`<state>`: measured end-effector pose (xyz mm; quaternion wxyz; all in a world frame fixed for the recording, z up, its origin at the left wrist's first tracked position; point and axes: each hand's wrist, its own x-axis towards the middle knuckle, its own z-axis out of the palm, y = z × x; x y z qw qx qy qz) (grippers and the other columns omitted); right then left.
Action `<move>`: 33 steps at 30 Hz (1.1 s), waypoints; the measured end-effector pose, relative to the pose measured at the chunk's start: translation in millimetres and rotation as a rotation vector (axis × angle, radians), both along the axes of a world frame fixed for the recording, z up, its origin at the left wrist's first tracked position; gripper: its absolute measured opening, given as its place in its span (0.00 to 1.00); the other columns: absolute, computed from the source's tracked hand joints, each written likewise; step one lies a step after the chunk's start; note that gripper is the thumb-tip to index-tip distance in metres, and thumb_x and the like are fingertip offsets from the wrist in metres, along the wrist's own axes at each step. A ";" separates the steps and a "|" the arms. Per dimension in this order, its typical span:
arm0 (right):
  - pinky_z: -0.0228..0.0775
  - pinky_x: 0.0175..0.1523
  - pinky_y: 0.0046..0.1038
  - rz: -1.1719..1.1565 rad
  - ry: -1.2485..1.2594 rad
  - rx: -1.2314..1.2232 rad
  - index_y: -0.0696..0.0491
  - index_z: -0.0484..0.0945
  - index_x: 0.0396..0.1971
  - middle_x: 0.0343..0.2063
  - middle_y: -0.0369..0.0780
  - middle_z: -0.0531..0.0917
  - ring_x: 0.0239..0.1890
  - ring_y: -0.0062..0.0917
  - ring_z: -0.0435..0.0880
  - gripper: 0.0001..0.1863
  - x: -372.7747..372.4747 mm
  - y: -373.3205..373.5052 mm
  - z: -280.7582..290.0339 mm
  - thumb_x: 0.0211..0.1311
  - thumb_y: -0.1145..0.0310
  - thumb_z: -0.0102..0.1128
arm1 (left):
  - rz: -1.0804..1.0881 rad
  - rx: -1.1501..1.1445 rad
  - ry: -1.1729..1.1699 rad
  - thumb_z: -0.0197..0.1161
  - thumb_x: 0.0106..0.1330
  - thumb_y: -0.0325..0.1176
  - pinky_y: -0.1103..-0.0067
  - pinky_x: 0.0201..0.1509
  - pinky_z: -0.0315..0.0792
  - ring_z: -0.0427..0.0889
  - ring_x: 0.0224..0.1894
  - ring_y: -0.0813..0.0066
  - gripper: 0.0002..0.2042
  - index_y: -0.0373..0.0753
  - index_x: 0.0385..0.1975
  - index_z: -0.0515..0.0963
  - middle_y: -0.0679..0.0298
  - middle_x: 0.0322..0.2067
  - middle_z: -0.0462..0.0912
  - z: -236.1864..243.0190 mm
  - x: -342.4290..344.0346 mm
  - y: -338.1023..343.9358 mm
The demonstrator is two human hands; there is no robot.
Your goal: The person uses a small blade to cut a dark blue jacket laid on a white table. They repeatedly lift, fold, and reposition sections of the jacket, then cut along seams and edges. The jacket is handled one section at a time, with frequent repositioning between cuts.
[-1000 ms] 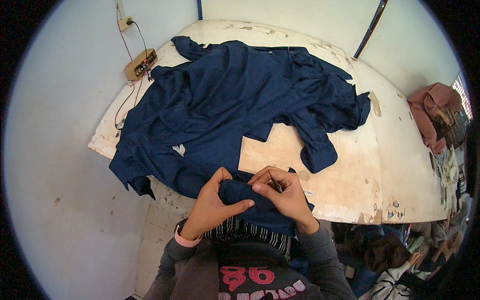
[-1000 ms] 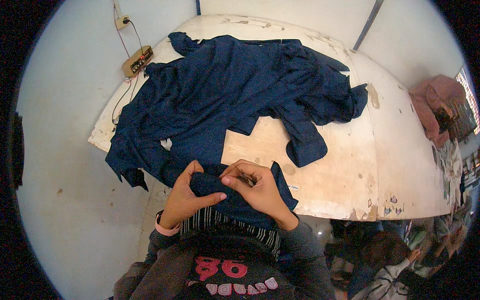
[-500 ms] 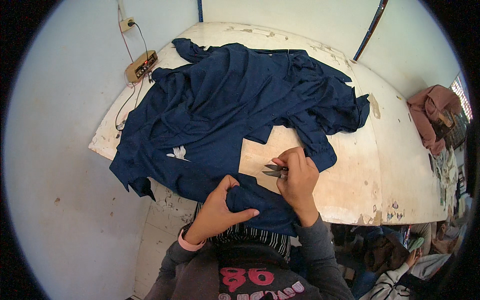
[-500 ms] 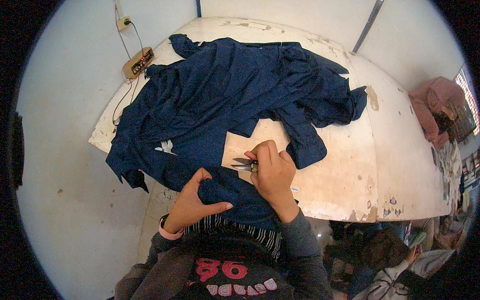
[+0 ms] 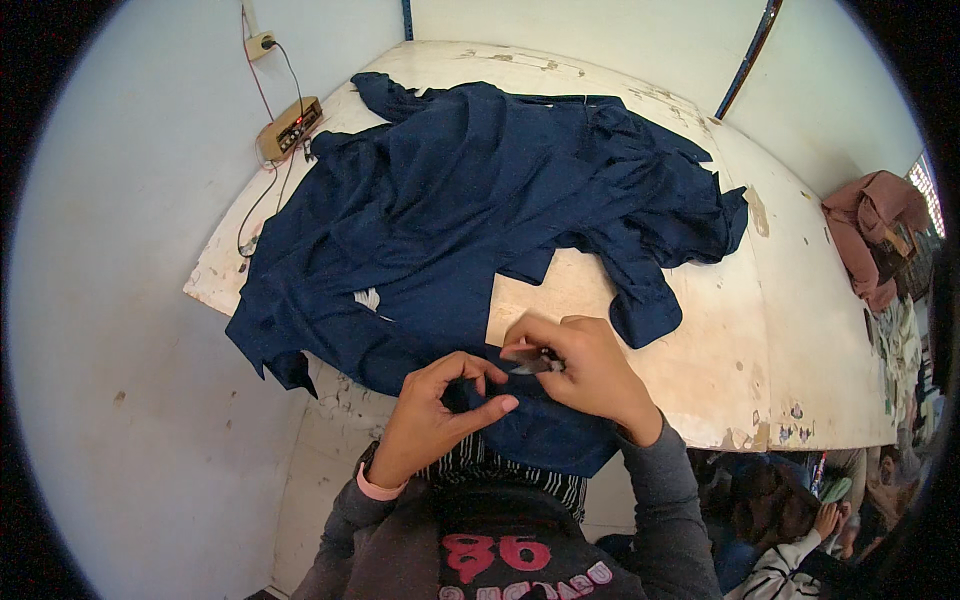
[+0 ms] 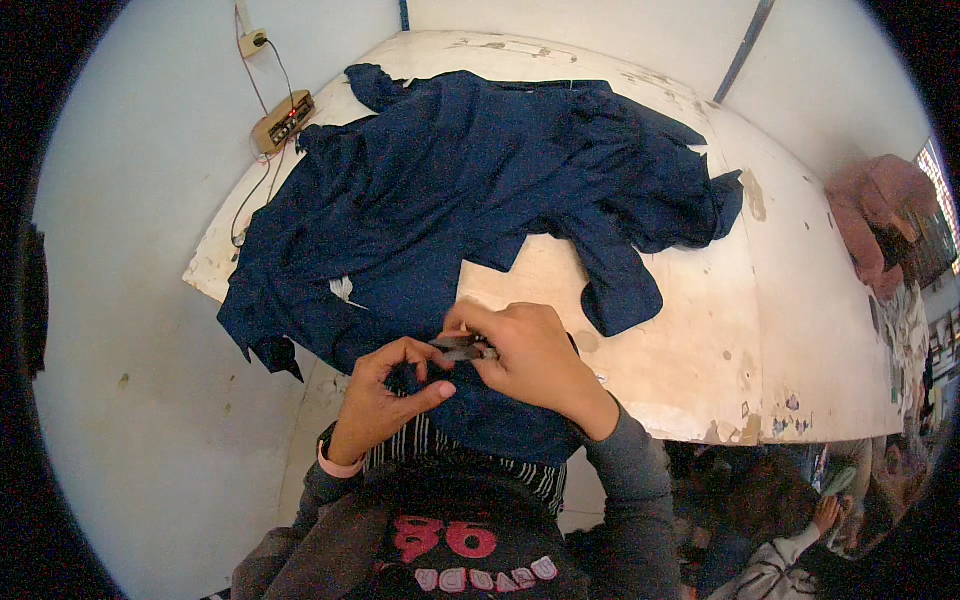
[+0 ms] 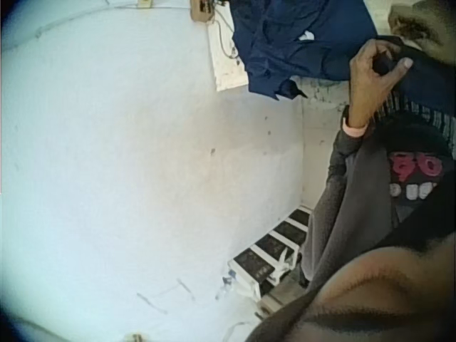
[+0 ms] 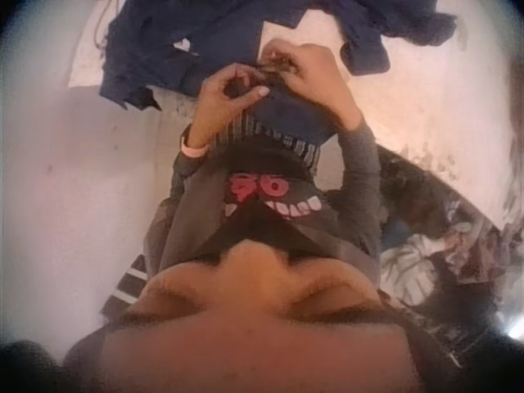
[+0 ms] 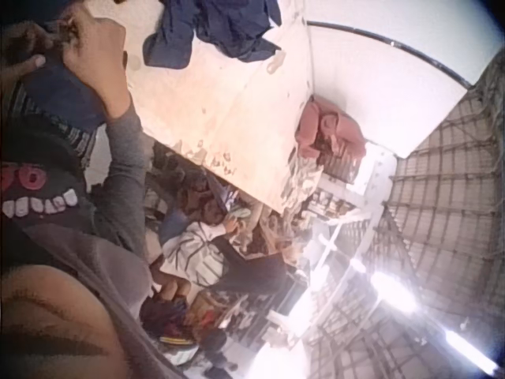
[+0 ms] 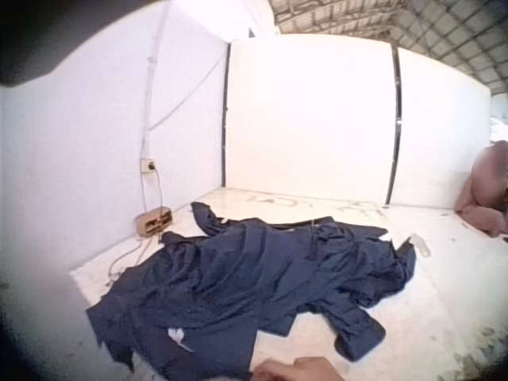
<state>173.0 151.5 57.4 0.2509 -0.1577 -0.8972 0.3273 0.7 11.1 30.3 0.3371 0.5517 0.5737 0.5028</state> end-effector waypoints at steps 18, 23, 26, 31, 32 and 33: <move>0.57 0.23 0.32 -0.707 0.366 0.390 0.53 0.73 0.17 0.15 0.41 0.76 0.15 0.36 0.69 0.16 3.2 33.7 -41.4 0.59 0.70 0.73 | 0.114 0.109 -0.318 0.72 0.64 0.27 0.87 0.40 0.64 0.67 0.34 0.88 0.12 0.38 0.34 0.71 0.75 0.31 0.69 -20.9 -7.5 -6.9; 0.71 0.32 0.24 -0.679 0.154 0.085 0.54 0.78 0.30 0.22 0.40 0.80 0.24 0.23 0.80 0.15 19.3 29.8 -41.0 0.53 0.64 0.79 | 0.153 0.013 -0.404 0.70 0.68 0.30 0.87 0.42 0.64 0.66 0.34 0.89 0.19 0.42 0.24 0.62 0.75 0.28 0.67 -16.9 -11.0 -3.5; 0.72 0.35 0.21 -0.515 0.217 0.014 0.54 0.80 0.33 0.27 0.38 0.82 0.28 0.21 0.82 0.15 15.1 19.5 -49.8 0.54 0.65 0.79 | 0.149 -0.027 -0.398 0.70 0.68 0.31 0.87 0.43 0.62 0.62 0.32 0.88 0.23 0.44 0.22 0.57 0.76 0.25 0.63 -24.0 -13.7 -5.2; 0.70 0.46 0.21 -0.266 0.169 -0.458 0.53 0.79 0.44 0.31 0.32 0.79 0.39 0.16 0.78 0.18 14.9 -2.3 -32.2 0.59 0.63 0.76 | 0.110 -0.031 -0.414 0.67 0.70 0.28 0.85 0.43 0.56 0.53 0.31 0.85 0.24 0.45 0.23 0.53 0.77 0.26 0.55 -30.3 -17.5 -4.2; 0.70 0.47 0.21 -0.238 0.179 -0.494 0.54 0.79 0.43 0.33 0.33 0.80 0.38 0.15 0.78 0.17 16.5 -2.0 -34.4 0.61 0.63 0.74 | 0.084 -0.021 -0.431 0.65 0.71 0.27 0.84 0.44 0.55 0.53 0.31 0.85 0.23 0.45 0.23 0.53 0.77 0.26 0.54 -30.0 -17.3 -2.8; 0.69 0.48 0.21 -0.210 0.189 -0.531 0.54 0.78 0.43 0.34 0.33 0.80 0.37 0.15 0.78 0.16 17.9 -1.5 -38.8 0.62 0.63 0.73 | 0.059 -0.012 -0.448 0.64 0.71 0.27 0.84 0.44 0.54 0.52 0.31 0.85 0.22 0.45 0.23 0.54 0.77 0.26 0.53 -29.8 -17.3 -1.6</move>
